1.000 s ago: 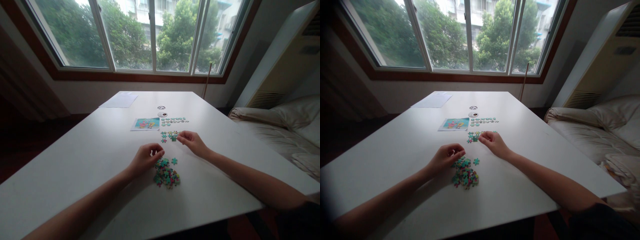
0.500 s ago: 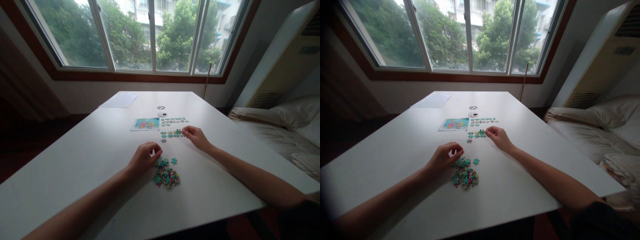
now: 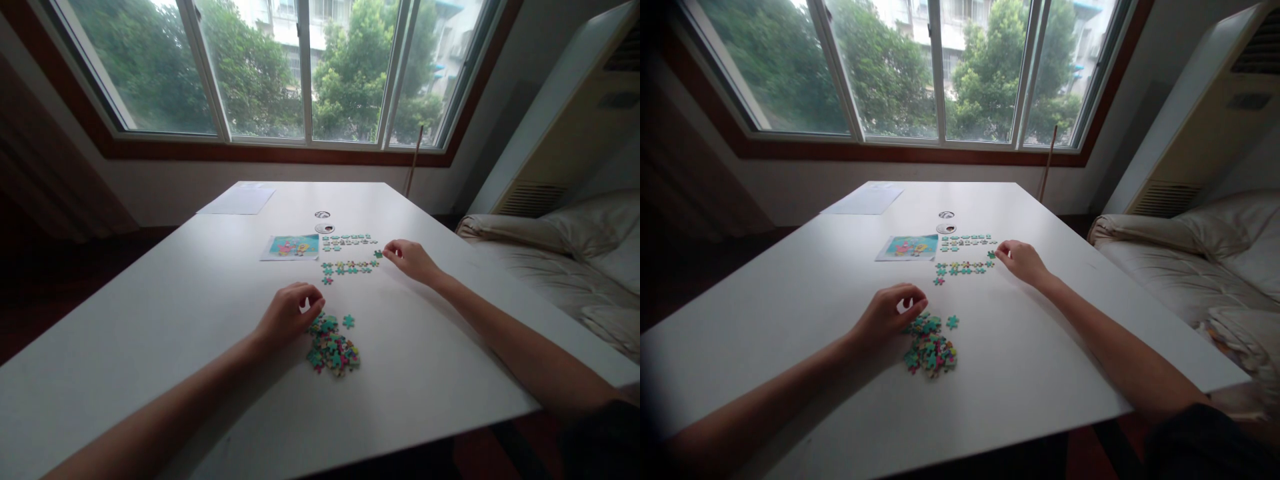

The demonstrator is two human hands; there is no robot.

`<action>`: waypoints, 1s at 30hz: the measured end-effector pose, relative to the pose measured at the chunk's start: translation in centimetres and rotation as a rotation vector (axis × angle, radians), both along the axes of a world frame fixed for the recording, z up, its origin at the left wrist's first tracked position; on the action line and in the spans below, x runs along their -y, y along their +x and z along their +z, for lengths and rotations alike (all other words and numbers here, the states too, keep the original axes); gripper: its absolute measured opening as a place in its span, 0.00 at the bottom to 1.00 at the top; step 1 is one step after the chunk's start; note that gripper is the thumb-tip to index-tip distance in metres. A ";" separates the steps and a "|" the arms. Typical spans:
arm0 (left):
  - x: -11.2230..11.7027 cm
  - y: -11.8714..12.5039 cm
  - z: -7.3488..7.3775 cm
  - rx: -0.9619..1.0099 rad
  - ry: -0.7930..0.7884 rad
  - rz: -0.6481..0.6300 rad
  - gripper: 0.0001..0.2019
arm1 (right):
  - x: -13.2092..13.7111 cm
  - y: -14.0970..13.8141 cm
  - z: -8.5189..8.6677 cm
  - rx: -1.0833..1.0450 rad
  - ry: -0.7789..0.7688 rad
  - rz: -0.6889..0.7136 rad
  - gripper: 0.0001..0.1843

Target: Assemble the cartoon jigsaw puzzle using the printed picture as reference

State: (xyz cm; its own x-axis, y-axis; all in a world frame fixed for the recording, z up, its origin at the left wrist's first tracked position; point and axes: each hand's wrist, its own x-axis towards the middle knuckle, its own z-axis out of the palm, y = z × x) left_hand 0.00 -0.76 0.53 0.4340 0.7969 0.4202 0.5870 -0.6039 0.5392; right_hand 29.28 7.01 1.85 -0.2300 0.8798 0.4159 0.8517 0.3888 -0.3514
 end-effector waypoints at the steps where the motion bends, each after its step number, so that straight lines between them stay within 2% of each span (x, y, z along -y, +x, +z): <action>1: 0.0 0.0 0.0 -0.004 -0.001 -0.001 0.07 | -0.3 0.4 -0.1 0.024 0.002 -0.020 0.12; 16: -0.1 0.0 -0.1 -0.013 0.005 -0.001 0.08 | -2.2 3.2 -1.3 -0.057 -0.139 -0.182 0.16; 30: -0.2 0.1 -0.4 -0.015 -0.001 0.009 0.08 | -3.1 4.4 -2.7 -0.075 -0.157 -0.183 0.17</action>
State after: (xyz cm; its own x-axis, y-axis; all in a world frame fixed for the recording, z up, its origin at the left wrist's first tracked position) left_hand 0.12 -0.52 0.10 0.4326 0.8016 0.4127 0.6005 -0.5976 0.5313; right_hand 33.72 10.14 -0.80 -0.0349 0.9592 0.2805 0.8718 0.1664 -0.4607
